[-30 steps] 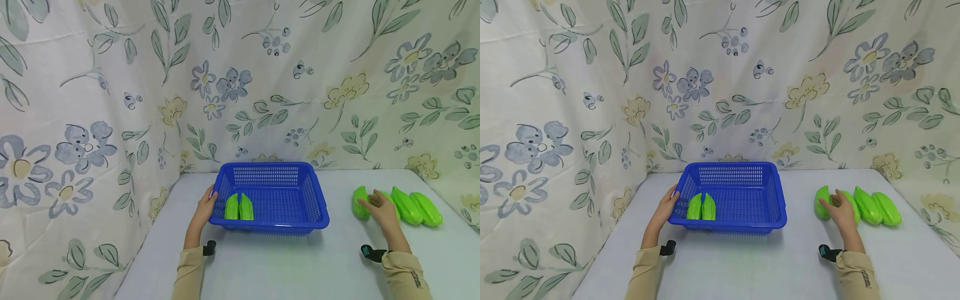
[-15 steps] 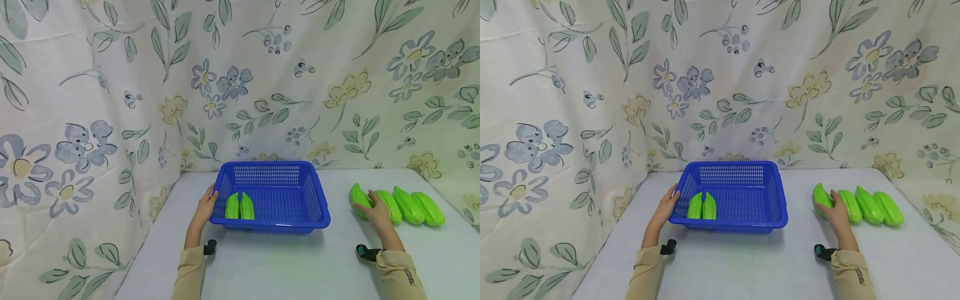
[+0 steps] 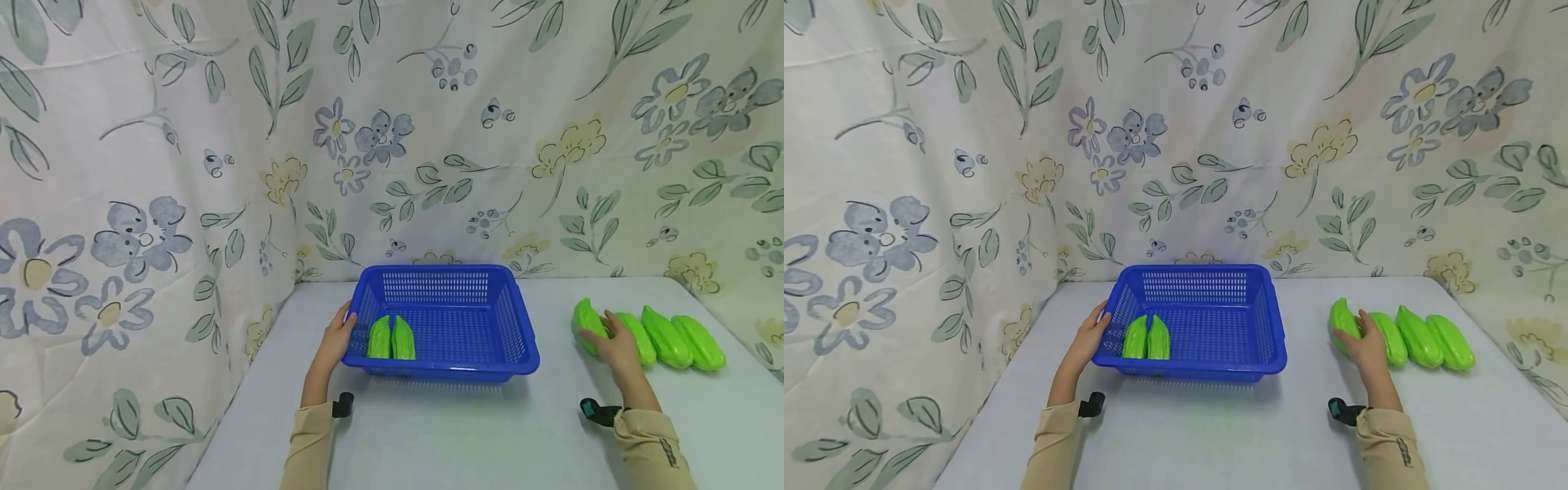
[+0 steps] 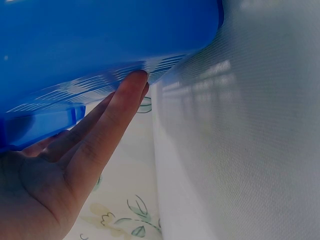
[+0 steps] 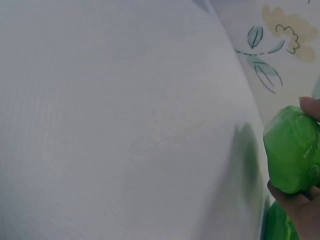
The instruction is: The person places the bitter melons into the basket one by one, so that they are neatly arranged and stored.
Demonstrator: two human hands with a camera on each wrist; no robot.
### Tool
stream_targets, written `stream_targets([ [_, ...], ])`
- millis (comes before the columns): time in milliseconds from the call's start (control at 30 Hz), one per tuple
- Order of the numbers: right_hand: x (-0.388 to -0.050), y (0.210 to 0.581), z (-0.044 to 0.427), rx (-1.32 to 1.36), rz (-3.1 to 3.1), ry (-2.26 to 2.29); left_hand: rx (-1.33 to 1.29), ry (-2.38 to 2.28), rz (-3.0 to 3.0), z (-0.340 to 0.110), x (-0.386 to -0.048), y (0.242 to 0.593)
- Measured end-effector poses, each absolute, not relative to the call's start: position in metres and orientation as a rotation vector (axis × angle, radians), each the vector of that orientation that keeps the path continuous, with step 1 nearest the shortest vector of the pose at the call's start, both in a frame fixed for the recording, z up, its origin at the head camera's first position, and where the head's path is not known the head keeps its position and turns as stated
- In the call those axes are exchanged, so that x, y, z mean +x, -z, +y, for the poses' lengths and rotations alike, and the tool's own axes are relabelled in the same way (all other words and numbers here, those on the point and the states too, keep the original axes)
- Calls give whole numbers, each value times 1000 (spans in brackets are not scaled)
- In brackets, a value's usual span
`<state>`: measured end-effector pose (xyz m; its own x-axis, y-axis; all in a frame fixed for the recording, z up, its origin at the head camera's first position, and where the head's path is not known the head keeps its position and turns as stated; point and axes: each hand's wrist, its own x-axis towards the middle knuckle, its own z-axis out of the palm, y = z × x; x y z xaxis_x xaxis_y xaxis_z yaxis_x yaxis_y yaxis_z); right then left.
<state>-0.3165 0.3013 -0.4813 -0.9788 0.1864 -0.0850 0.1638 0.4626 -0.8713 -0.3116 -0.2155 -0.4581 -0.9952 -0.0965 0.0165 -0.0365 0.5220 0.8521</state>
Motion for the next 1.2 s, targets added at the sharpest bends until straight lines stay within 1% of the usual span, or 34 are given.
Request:
stream_targets([
  [367,-317,467,292,-272,-2615,-1602,117,1519,-2679,-216,-310,458],
  [833,-318,433,272,-266,-2525,-1608,124,1526,-2680,-215,-309,455],
  [1200,-320,406,254,-203,-2489,-1584,106,1510,-2684,-215,-309,454],
])
